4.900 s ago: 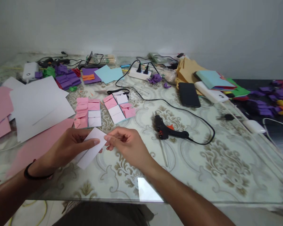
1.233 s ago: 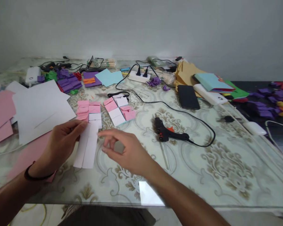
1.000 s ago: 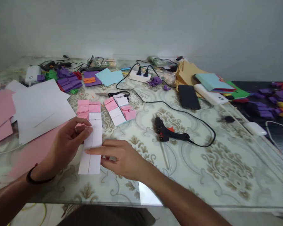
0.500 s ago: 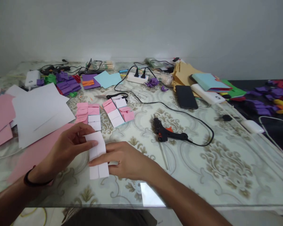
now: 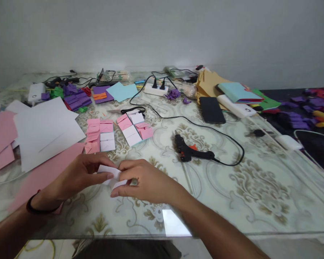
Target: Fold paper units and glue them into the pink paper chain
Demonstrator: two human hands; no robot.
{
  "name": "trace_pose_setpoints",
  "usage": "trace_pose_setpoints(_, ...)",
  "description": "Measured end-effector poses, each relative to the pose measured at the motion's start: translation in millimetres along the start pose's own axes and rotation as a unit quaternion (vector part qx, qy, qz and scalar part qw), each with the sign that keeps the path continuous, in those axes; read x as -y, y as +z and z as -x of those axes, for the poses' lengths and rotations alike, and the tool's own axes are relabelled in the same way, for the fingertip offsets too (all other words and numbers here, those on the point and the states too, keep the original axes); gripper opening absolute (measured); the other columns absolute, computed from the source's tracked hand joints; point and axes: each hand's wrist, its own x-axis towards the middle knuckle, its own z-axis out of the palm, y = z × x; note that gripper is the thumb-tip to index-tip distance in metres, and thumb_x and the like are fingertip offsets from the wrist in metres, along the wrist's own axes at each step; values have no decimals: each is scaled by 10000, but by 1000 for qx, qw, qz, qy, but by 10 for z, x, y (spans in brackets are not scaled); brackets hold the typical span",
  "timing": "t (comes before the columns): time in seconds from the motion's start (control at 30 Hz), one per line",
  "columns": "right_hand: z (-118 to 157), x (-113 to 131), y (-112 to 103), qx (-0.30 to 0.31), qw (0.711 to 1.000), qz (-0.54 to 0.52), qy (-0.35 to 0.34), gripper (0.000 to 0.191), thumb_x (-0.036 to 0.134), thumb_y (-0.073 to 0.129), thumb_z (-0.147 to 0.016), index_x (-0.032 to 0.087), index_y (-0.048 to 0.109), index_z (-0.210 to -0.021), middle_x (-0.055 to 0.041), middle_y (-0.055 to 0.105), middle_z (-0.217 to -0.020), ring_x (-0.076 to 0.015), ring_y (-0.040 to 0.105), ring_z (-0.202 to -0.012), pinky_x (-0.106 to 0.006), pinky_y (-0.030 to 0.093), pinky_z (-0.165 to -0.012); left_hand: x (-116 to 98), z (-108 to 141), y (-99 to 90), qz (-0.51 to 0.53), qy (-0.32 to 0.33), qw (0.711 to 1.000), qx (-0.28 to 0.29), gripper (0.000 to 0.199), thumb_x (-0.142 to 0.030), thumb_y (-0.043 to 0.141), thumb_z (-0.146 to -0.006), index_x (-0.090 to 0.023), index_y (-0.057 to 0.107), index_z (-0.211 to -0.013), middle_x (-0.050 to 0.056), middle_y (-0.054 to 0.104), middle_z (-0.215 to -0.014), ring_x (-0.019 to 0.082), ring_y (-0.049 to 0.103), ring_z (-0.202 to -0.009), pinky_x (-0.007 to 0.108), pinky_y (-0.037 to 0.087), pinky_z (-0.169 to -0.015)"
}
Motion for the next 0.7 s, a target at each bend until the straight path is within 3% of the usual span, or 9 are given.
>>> trace_pose_setpoints(0.13, 0, 33, 7, -36, 998, -29, 48, 239, 398, 808, -889, 209, 699, -793, -6, 659, -858, -150, 630, -763, -265, 477, -674, 19, -8, -4, -25, -8, 1000, -4, 165, -334, 780, -856, -174, 792, -819, 37, 700, -790, 156, 620, -737, 262, 471, -647)
trace_pose_setpoints(0.3, 14, 55, 57, -95, 976, -80, 180, 363, 356, 867, -806, 237, 530, -871, 41, 617, -826, -123, 573, -659, -245, 441, -591, 42, -12, 14, -7, -9, 1000, -26, 230, -401, 775, -874, -176, 820, -857, 51, 753, -780, 153, 628, -693, 250, 453, -609)
trace_pose_setpoints(0.47, -1, 15, 110, -127, 962, -147, 191, 393, 380, 843, -825, 260, 560, -1069, 76, 533, -763, -113, 527, -624, -249, 445, -588, 11, -9, 36, 0, 4, 998, -55, 232, -381, 752, -893, -175, 836, -827, 65, 801, -801, 172, 671, -718, 264, 488, -648)
trace_pose_setpoints(0.7, -17, -9, 130, -150, 956, -157, 197, 345, 371, 826, -837, 254, 589, -1058, 73, 514, -751, -116, 526, -628, -248, 433, -570, -4, -12, 54, 29, 12, 998, -49, 107, -306, 794, -865, -218, 855, -878, 47, 832, -882, 178, 717, -808, 262, 536, -729)
